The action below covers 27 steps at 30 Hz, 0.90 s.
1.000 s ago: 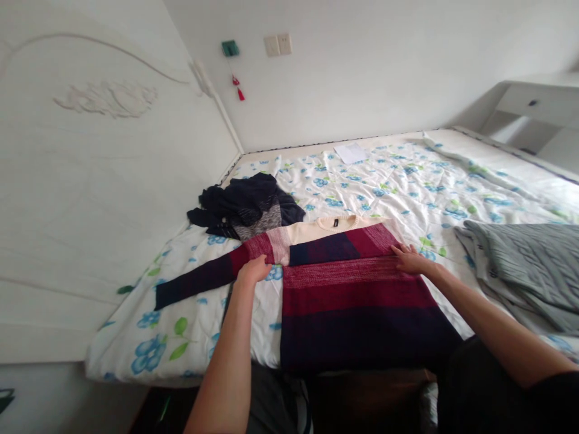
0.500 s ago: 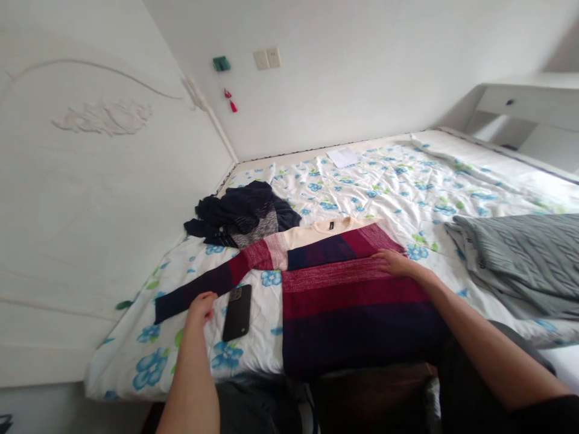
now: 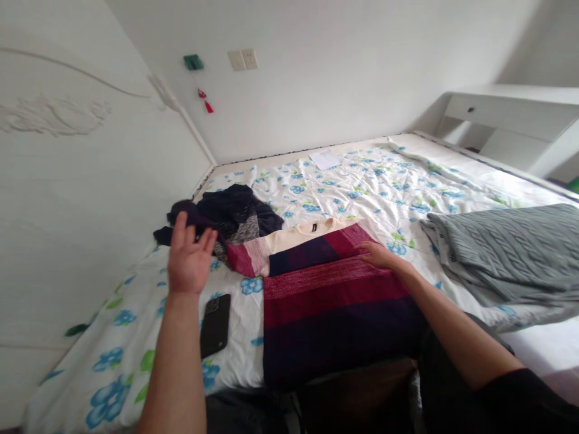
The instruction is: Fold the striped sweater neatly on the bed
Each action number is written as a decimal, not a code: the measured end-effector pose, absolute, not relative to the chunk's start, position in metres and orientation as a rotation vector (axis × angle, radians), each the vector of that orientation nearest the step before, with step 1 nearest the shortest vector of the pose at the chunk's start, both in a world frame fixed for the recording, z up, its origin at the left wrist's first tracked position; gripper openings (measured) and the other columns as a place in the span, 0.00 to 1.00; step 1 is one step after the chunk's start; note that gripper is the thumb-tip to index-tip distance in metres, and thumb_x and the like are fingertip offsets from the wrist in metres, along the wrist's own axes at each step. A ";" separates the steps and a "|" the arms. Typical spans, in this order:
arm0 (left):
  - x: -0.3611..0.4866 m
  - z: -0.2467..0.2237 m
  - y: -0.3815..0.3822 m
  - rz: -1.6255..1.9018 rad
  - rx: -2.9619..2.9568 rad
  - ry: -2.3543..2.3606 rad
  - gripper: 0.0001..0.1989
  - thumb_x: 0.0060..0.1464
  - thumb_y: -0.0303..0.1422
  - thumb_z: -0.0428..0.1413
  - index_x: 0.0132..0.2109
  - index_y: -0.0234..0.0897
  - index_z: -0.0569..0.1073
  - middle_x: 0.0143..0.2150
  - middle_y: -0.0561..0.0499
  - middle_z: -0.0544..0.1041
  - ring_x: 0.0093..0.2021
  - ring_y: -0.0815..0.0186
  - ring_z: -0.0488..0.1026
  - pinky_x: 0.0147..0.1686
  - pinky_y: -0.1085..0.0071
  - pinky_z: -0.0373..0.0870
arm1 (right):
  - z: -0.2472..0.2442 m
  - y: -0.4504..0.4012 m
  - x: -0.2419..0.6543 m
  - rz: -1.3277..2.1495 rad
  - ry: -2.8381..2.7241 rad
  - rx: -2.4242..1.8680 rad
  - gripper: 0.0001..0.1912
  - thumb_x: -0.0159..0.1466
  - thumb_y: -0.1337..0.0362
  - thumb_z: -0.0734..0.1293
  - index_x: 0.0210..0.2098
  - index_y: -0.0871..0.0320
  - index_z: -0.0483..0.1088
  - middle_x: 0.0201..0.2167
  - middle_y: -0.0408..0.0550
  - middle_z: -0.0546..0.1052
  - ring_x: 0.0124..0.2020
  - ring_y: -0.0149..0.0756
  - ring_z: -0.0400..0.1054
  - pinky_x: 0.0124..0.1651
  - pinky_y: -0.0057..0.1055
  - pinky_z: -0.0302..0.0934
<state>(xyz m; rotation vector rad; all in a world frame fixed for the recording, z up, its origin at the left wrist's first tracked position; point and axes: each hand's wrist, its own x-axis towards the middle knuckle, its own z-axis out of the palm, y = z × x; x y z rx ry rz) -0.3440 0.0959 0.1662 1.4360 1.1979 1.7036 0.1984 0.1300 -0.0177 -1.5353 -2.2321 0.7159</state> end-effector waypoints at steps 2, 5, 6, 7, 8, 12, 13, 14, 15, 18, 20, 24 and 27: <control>-0.290 0.182 0.091 1.338 1.640 0.943 0.47 0.56 0.44 0.70 0.80 0.60 0.65 0.84 0.47 0.64 0.72 0.51 0.76 0.73 0.48 0.72 | -0.017 0.128 0.202 0.771 -2.235 -1.534 0.22 0.69 0.68 0.71 0.61 0.56 0.85 0.65 0.57 0.84 0.68 0.54 0.78 0.77 0.45 0.66; -0.240 0.177 0.081 0.977 1.772 0.951 0.34 0.63 0.47 0.68 0.73 0.47 0.77 0.77 0.40 0.75 0.70 0.44 0.79 0.69 0.48 0.77 | -0.018 0.128 0.214 0.891 -2.218 -1.584 0.21 0.69 0.65 0.73 0.60 0.54 0.86 0.61 0.54 0.86 0.63 0.54 0.82 0.72 0.43 0.71; -0.234 0.169 0.079 0.905 1.804 1.040 0.31 0.65 0.47 0.66 0.71 0.43 0.80 0.73 0.38 0.79 0.69 0.44 0.80 0.68 0.48 0.78 | -0.019 0.130 0.218 0.935 -2.211 -1.600 0.20 0.69 0.64 0.73 0.59 0.53 0.87 0.59 0.53 0.87 0.61 0.54 0.83 0.70 0.42 0.72; -0.232 0.157 0.079 0.838 1.845 1.166 0.28 0.67 0.46 0.63 0.69 0.40 0.81 0.70 0.39 0.82 0.67 0.45 0.81 0.69 0.49 0.78 | -0.020 0.132 0.222 0.981 -2.203 -1.612 0.19 0.68 0.63 0.74 0.57 0.53 0.88 0.57 0.53 0.88 0.58 0.53 0.84 0.68 0.42 0.73; -0.233 0.144 0.079 0.751 1.899 1.310 0.26 0.67 0.44 0.61 0.67 0.39 0.82 0.68 0.40 0.83 0.67 0.47 0.81 0.70 0.50 0.77 | -0.021 0.135 0.225 1.020 -2.187 -1.621 0.17 0.68 0.63 0.74 0.54 0.53 0.89 0.54 0.52 0.89 0.56 0.53 0.84 0.67 0.42 0.74; -0.255 0.092 0.089 0.155 2.130 1.719 0.23 0.63 0.32 0.57 0.61 0.41 0.87 0.75 0.44 0.79 0.75 0.51 0.75 0.79 0.56 0.65 | -0.031 0.150 0.232 1.095 -2.036 -1.678 0.12 0.65 0.63 0.75 0.46 0.53 0.89 0.44 0.48 0.90 0.48 0.49 0.85 0.58 0.38 0.78; -0.260 0.082 0.092 0.015 2.160 1.741 0.24 0.62 0.30 0.57 0.61 0.40 0.87 0.78 0.45 0.75 0.77 0.51 0.73 0.80 0.58 0.63 | -0.034 0.153 0.232 1.118 -1.976 -1.695 0.12 0.66 0.62 0.75 0.46 0.54 0.89 0.42 0.48 0.90 0.44 0.47 0.85 0.54 0.37 0.79; -0.265 0.073 0.097 -0.084 2.180 1.754 0.25 0.61 0.30 0.57 0.62 0.40 0.87 0.81 0.45 0.72 0.78 0.52 0.72 0.80 0.60 0.62 | -0.037 0.156 0.231 1.149 -1.908 -1.708 0.12 0.66 0.61 0.75 0.48 0.55 0.88 0.41 0.48 0.90 0.41 0.45 0.84 0.50 0.35 0.79; -0.269 0.066 0.101 -0.144 2.196 1.767 0.26 0.61 0.30 0.57 0.64 0.38 0.86 0.83 0.45 0.68 0.79 0.52 0.71 0.80 0.61 0.61 | -0.040 0.158 0.231 1.188 -1.831 -1.716 0.13 0.67 0.61 0.75 0.50 0.56 0.87 0.40 0.48 0.89 0.37 0.42 0.83 0.45 0.33 0.79; -0.276 0.049 0.118 -0.231 2.224 1.793 0.28 0.62 0.30 0.56 0.67 0.35 0.84 0.86 0.43 0.62 0.79 0.52 0.70 0.81 0.65 0.60 | -0.048 0.162 0.228 1.325 -1.528 -1.664 0.19 0.70 0.59 0.76 0.58 0.56 0.83 0.41 0.50 0.89 0.35 0.38 0.81 0.35 0.27 0.76; -0.278 0.039 0.130 -0.270 2.210 1.777 0.29 0.62 0.31 0.56 0.67 0.33 0.84 0.86 0.41 0.60 0.79 0.52 0.70 0.80 0.65 0.60 | -0.052 0.166 0.227 1.426 -1.273 -1.565 0.23 0.71 0.60 0.76 0.63 0.55 0.79 0.42 0.50 0.88 0.38 0.37 0.82 0.36 0.25 0.75; -0.282 0.022 0.145 -0.322 2.139 1.684 0.33 0.60 0.33 0.58 0.71 0.29 0.80 0.87 0.37 0.56 0.80 0.52 0.69 0.80 0.67 0.60 | -0.060 0.179 0.221 1.573 -0.730 -1.383 0.28 0.70 0.68 0.75 0.68 0.49 0.73 0.42 0.45 0.85 0.39 0.33 0.83 0.40 0.23 0.77; -0.288 0.015 0.147 -0.309 2.122 1.656 0.34 0.60 0.36 0.58 0.71 0.30 0.80 0.86 0.38 0.58 0.81 0.52 0.67 0.80 0.67 0.60 | -0.064 0.191 0.215 1.584 -0.487 -1.289 0.33 0.68 0.70 0.74 0.70 0.43 0.69 0.40 0.40 0.83 0.37 0.32 0.82 0.39 0.23 0.77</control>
